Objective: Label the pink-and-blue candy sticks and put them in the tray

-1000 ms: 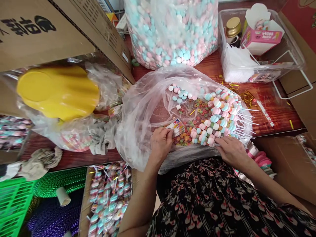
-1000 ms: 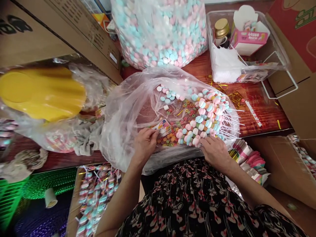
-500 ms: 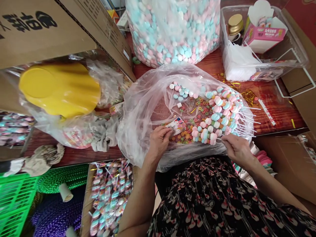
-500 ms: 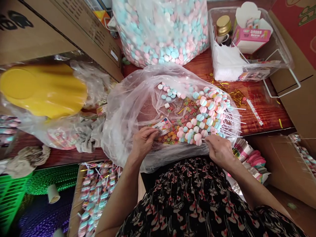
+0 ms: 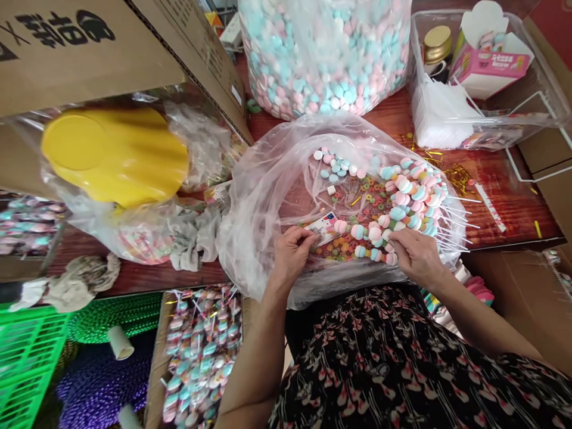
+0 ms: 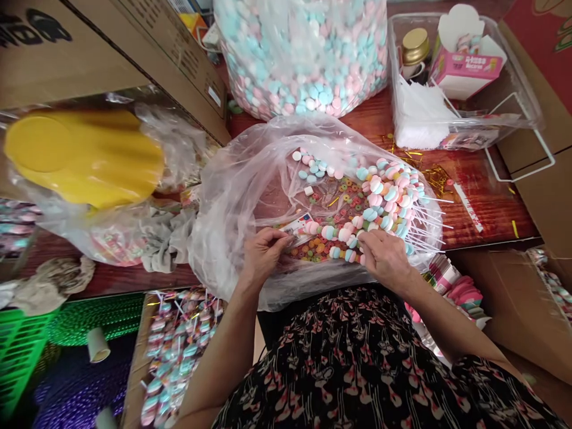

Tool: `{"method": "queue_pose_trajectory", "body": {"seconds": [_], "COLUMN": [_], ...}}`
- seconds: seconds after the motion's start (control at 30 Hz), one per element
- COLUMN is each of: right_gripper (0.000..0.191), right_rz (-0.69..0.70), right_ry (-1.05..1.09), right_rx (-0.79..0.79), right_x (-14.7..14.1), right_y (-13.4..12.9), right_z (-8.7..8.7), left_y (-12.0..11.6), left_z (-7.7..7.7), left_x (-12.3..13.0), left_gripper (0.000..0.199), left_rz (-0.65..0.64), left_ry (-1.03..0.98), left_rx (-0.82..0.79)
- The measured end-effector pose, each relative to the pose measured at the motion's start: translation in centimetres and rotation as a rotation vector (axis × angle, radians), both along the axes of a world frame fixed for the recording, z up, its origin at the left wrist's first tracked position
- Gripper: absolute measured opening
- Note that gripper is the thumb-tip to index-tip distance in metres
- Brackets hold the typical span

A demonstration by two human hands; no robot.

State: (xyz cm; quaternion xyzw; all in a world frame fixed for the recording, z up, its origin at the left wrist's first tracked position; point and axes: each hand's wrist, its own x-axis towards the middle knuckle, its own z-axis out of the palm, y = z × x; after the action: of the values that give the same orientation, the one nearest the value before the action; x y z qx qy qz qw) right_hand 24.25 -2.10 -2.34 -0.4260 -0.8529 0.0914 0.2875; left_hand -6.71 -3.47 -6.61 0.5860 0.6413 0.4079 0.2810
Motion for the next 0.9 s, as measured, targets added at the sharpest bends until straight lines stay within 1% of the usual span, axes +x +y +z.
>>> {"method": "queue_pose_trajectory", "body": {"seconds": [0.1,0.23,0.33,0.47,0.57,0.63,0.7,0.77,0.9], "right_gripper": [0.011,0.012,0.014,0.016,0.017,0.018,0.018,0.016,0.014], "right_rz": [0.008,0.017,0.020,0.047,0.056,0.034,0.007,0.000,-0.022], "right_ry": [-0.015,-0.042,-0.050,-0.026,-0.030,-0.036,-0.021,0.041,0.208], "right_rx": [-0.009,-0.016,0.012,0.015,0.005,0.039,0.079,0.087,-0.008], "right_x": [0.4,0.8,0.9,0.9,0.5,0.1,-0.4,-0.6,-0.1], "right_y": [-0.3,-0.5,-0.2,0.5,0.9,1.0,1.0,0.9,0.8], "right_z": [0.1,-0.1,-0.2,0.2,0.3,0.1,-0.3,-0.5,0.0], "left_y": [-0.1,-0.2,-0.3,-0.5,-0.6,-0.6,-0.6,-0.5,-0.3], "left_z": [-0.1,-0.2,-0.2,-0.3,-0.3,-0.3,-0.3,-0.2,0.2], "left_x": [0.0,-0.1,-0.2,-0.2,-0.1,0.0,0.1,0.1,0.3], "left_gripper": [0.013,0.013,0.011,0.011,0.011,0.011,0.010,0.011,0.016], "left_rz": [0.003,-0.020,-0.055,-0.088,-0.098,-0.100,-0.087,-0.056,0.022], "left_ry": [-0.008,0.003,0.048,0.107,0.142,0.152,0.134,0.083,-0.021], "left_rx": [0.013,0.048,0.077,0.108,0.105,0.093,0.079,0.061,-0.012]}}
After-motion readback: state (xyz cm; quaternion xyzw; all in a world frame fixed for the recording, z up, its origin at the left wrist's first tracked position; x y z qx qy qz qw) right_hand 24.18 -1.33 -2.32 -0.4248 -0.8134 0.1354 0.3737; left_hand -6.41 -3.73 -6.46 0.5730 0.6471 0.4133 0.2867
